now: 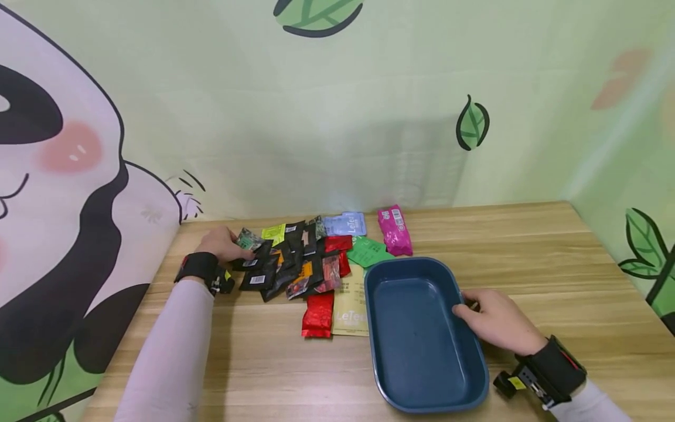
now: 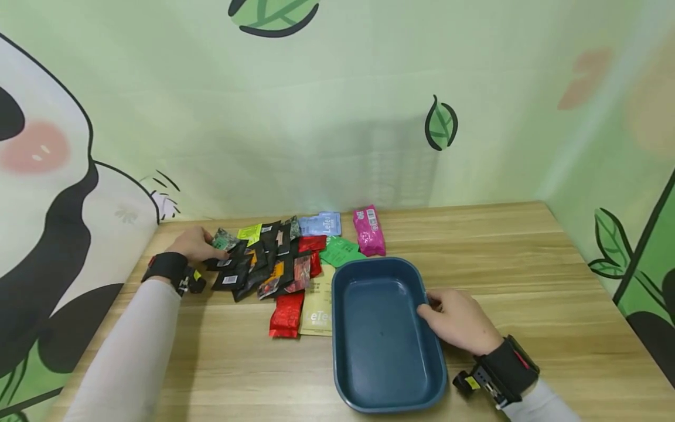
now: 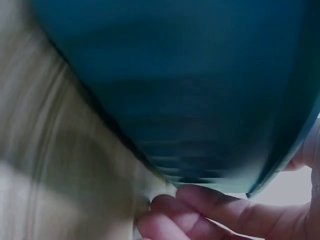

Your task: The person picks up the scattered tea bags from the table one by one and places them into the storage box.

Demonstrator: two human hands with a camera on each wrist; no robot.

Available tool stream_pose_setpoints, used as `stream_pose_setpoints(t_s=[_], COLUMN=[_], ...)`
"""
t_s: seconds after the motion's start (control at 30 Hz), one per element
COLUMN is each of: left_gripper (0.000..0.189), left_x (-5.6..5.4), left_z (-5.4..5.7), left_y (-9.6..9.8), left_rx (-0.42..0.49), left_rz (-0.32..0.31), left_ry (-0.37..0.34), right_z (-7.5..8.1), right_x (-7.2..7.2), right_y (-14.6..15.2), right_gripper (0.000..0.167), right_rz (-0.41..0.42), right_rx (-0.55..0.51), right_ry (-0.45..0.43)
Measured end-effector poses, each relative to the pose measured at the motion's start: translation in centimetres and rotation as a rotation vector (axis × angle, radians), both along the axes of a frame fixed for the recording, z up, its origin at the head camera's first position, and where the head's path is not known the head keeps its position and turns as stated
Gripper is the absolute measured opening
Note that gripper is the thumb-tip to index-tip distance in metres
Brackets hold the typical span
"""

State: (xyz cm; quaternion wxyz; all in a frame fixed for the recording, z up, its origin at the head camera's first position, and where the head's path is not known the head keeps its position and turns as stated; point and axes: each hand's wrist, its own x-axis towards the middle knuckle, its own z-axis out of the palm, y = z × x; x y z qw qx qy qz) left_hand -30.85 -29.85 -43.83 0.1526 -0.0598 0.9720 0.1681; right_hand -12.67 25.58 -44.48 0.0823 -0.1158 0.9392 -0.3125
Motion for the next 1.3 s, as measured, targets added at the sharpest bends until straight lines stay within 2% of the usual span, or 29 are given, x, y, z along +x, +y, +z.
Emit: stream_pose_setpoints(t_s=[0.13,0.27,0.4,0.5,0.63,0.8,1.03,1.3], left_gripper=[0.082,0.088,0.083,0.079,0.076,0.077,0.069,0.068], left_x=[0.5,1.0,2.1,3.4,4.9,6.5,8.8,11.4], left_z=[0.1,0.0,1.3,3.0,4.8,6.4,7.7,7.6], left_y=[0.1,0.4,1.9,4.5,9.2,15.3,21.9,26.9], left_rx=[0.024,0.018,-0.003,-0.004,0.018,0.021,0.033,0.007], left_rz=[-0.017,-0.058,-0.132,-0.211,-0.345,-0.499,-0.699,-0.865], left_ry=[0.035,0.104,0.204,0.272,0.357,0.397,0.431,0.496], right_z=[-0.1,0.1,0.2,0.2,0.3,0.3,0.7,0.9], right_x=[0.0,0.1,0.1,0.2,0.2,0.2,0.3,0.2], right_y=[-0.1,-0.3,-0.5,-0.5,-0.5,-0.4,-0.5,-0.4], right_gripper=[0.039,0.032,0.022,0.02,0.021,0.021,0.024,0.017], right_rz=[-0.008,-0.004,0.009,0.011,0.005,0.008,0.033,0.033], right_rx=[-0.016,-0.009,0.023,0.033,0.037,0.04,0.057,0.067], right_ry=[-0.01,-0.005,0.012,0.013,-0.004,-0.017,-0.005,-0.003])
